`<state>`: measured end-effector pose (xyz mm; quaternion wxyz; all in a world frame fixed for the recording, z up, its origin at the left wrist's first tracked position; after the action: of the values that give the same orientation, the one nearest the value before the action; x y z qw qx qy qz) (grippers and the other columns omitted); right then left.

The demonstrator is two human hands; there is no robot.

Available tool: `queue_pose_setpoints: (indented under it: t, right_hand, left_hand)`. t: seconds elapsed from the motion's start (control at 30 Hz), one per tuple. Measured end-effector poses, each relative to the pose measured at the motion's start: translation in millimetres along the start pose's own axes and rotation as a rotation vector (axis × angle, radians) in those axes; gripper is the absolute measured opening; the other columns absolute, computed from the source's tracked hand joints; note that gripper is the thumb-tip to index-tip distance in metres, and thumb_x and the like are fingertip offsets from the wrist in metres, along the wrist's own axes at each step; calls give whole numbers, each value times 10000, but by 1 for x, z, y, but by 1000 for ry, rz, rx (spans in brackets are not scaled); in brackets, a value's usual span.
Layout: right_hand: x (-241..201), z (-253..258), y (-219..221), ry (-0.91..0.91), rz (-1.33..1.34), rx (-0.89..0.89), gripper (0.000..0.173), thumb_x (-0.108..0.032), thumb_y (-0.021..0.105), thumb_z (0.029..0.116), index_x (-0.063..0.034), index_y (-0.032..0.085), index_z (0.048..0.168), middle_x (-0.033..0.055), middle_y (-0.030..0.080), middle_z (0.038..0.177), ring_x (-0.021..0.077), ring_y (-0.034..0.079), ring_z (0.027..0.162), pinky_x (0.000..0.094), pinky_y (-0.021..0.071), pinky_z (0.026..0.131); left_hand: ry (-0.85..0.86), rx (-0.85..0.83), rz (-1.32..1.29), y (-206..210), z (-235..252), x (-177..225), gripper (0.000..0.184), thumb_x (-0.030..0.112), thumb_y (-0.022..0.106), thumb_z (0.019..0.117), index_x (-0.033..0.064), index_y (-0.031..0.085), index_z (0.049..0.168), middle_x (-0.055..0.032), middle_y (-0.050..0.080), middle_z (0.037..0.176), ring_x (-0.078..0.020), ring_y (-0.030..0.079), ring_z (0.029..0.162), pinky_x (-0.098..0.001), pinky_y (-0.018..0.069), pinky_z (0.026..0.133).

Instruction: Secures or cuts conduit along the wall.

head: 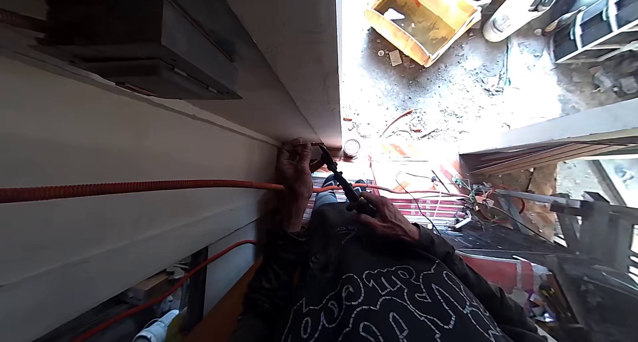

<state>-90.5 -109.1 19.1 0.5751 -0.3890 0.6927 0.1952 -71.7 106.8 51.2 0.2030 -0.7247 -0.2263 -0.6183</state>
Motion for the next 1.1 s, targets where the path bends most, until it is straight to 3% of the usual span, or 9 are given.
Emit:
queue_pose_setpoints:
  t: [0.1, 0.23, 0.37, 0.53, 0.63, 0.87, 0.97, 1.1]
  right_hand:
    - [-3, 0, 0, -1, -15, -1, 290, -269, 621, 935, -43, 696, 1102, 65, 686, 896, 102, 618, 775, 308, 509, 710]
    - [-6, 1, 0, 9, -34, -3, 298, -272, 616, 933, -46, 696, 1110, 71, 685, 897, 116, 621, 780, 323, 508, 711]
    - [-8, 3, -1, 5, -40, 1, 284, -276, 622, 932, -45, 690, 1083, 65, 677, 879, 116, 620, 775, 324, 507, 706]
    - [-13, 3, -5, 23, -100, -16, 329, -312, 628, 934, -45, 689, 1118, 85, 689, 900, 147, 631, 779, 353, 517, 716]
    - [-15, 3, -8, 27, -121, -21, 340, -319, 628, 934, -47, 687, 1130, 91, 688, 901, 159, 635, 788, 366, 519, 725]
    - [-16, 3, -8, 12, -170, 21, 324, -309, 640, 928, -6, 658, 1042, 120, 637, 879, 197, 607, 792, 375, 498, 724]
    - [-14, 2, -8, 26, -218, 65, 325, -330, 624, 936, -17, 662, 1015, 106, 638, 829, 203, 613, 743, 391, 499, 676]
    - [-13, 1, -10, 41, -261, 111, 309, -354, 610, 943, -50, 661, 956, 73, 612, 745, 193, 605, 679, 398, 483, 618]
  left_hand:
    - [89, -13, 88, -3, -1, 5, 290, 133, 681, 988, 137, 619, 1272, -31, 689, 1022, -124, 685, 825, -306, 612, 702]
    - [142, -38, 119, -5, -4, 7, 328, 137, 697, 978, 159, 621, 1297, -17, 686, 1033, -111, 672, 831, -288, 600, 719]
    - [123, -28, 107, -4, -4, 10, 325, 120, 699, 975, 140, 623, 1290, -36, 688, 1050, -136, 702, 845, -321, 635, 704]
    - [145, 9, 148, -5, -3, 9, 317, 137, 714, 965, 140, 640, 1273, -19, 687, 1013, -112, 669, 786, -285, 601, 671]
    - [135, -4, 132, -4, -4, 8, 314, 134, 709, 970, 133, 632, 1275, -40, 682, 1035, -145, 697, 820, -331, 637, 685]
    - [177, 7, 200, -3, -4, 13, 329, 159, 726, 960, 140, 641, 1278, -29, 687, 1055, -130, 683, 848, -302, 611, 710]
    - [190, -13, 194, -2, -6, 16, 348, 148, 721, 962, 139, 633, 1299, -34, 684, 1081, -135, 683, 877, -302, 610, 735]
    - [166, -20, 163, -1, -6, 18, 358, 130, 723, 960, 138, 620, 1303, -46, 671, 1061, -142, 699, 833, -320, 640, 673]
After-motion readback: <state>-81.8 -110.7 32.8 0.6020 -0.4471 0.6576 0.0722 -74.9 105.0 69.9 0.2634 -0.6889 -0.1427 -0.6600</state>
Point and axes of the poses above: each hand's wrist, its own z-axis towards the middle knuckle, its own y-axis out of the palm, x = y × z, the point moved 8 cm from there along z, towards the middle knuckle
